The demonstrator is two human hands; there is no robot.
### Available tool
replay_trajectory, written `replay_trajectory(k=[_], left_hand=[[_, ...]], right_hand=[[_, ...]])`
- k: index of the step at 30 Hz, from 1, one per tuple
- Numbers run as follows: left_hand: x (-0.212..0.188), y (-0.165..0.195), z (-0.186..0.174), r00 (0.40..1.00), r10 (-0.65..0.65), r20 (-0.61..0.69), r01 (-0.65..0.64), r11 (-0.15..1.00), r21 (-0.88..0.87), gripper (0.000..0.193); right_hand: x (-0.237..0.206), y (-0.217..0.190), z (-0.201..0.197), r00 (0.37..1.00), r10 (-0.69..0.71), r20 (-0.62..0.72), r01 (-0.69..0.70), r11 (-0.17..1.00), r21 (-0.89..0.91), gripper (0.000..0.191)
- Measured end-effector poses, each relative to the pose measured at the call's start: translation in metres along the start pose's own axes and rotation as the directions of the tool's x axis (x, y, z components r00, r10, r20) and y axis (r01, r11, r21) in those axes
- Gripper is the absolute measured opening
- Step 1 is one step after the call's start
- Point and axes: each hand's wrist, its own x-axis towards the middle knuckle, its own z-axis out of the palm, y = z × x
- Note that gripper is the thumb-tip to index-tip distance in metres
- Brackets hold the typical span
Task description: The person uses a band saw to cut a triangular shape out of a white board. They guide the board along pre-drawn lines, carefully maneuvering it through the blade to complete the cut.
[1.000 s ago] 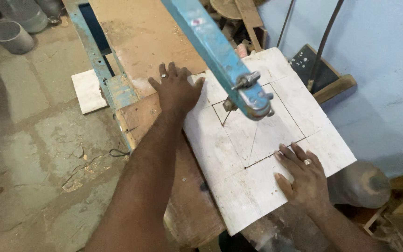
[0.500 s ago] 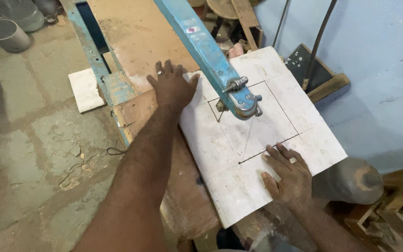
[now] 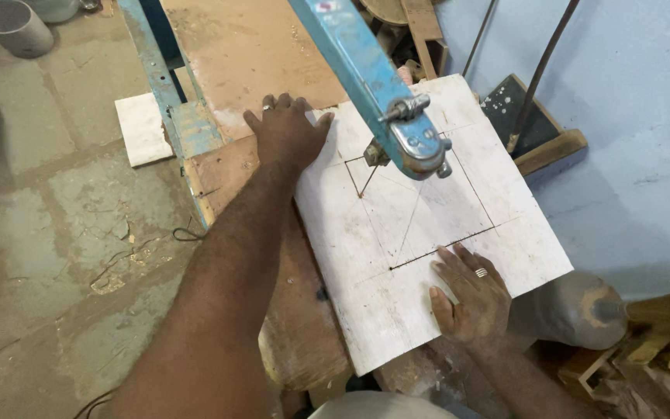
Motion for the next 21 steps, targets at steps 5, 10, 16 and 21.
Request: replay_trajectory(k=[5, 10, 16, 21], left_hand=[[-0.001, 0.000, -0.002, 1.000, -0.016, 0.024, 0.016, 1.000, -0.004, 0.058], [0.001, -0.002, 0.001, 1.000, 0.005, -0.009, -0.005, 1.000, -0.005, 0.057], [0.006, -0.007, 0.009, 0.999, 0.026, -0.034, -0.026, 0.999, 0.021, 0.059], [0.008, -0.009, 0.013, 0.998, 0.022, -0.060, -0.021, 1.000, 0.012, 0.057]], right_hand=[[0.002, 0.000, 0.000, 1.000, 0.001, 0.016, 0.000, 1.000, -0.004, 0.038], [0.005, -0.002, -0.002, 1.000, -0.002, 0.024, 0.002, 1.000, 0.028, 0.036], [0.006, -0.002, -0.001, 1.000, -0.018, 0.026, 0.017, 1.000, 0.024, 0.035], [0.007, -0.002, -0.001, 0.999, -0.026, 0.035, 0.025, 0.999, 0.029, 0.035]])
